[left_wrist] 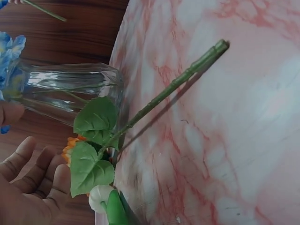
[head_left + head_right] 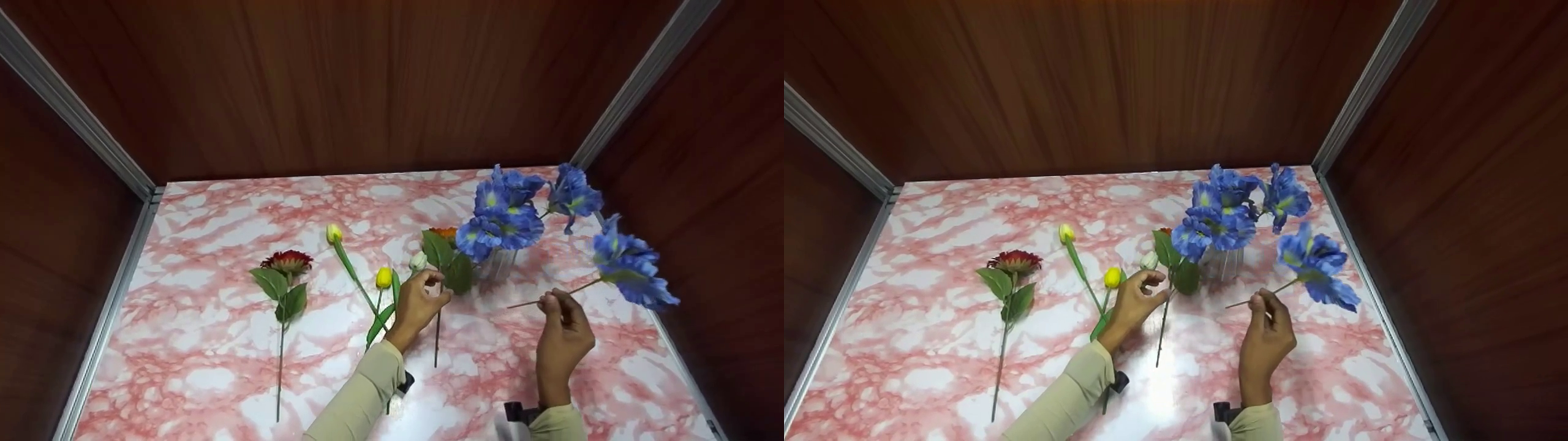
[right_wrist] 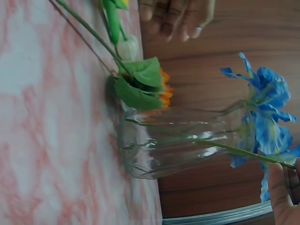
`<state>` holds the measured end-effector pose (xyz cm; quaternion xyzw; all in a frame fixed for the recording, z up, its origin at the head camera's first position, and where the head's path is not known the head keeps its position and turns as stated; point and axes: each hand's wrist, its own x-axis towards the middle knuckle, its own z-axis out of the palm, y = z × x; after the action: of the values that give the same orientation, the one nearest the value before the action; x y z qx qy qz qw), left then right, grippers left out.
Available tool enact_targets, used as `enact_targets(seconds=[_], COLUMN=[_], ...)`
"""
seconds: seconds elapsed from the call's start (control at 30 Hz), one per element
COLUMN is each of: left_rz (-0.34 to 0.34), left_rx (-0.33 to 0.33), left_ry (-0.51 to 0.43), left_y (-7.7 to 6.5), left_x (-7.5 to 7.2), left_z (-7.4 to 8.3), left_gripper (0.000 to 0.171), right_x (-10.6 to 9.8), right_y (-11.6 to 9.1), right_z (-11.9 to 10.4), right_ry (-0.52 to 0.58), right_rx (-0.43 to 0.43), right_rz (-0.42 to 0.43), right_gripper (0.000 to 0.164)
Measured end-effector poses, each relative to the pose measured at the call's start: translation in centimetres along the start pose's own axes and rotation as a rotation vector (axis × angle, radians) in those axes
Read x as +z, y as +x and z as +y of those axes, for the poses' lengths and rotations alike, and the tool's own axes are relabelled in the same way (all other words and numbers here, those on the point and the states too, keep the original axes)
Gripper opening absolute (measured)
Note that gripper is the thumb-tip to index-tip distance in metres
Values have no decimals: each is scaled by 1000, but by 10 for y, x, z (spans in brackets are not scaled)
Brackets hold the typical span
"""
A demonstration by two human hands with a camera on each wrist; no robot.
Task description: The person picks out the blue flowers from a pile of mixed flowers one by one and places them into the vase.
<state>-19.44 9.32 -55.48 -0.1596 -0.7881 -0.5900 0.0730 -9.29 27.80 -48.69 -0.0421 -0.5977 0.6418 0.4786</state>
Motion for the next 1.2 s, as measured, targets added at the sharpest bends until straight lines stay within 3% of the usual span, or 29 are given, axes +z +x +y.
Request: enact_targets(seconds=[0.37, 0.6, 0.83, 1.2], left_rz=[-39, -30, -38, -39], left_rx=[1, 72, 57, 53], left_ry=[57, 101, 82, 115], left_y=[16, 25, 26, 36], left_x=[12, 23, 28, 38], left_z=[-5, -7, -12, -14], left_gripper=[39, 42, 43, 46], right_x=[6, 12, 16, 27], right_y=[24, 33, 39, 54], right_z=[0, -2, 0, -3], right_ry=[69, 58, 41, 105], right_rx=[-4, -12, -47, -56], right_rz=[50, 58, 44, 72], right_gripper=[17, 17, 15, 17])
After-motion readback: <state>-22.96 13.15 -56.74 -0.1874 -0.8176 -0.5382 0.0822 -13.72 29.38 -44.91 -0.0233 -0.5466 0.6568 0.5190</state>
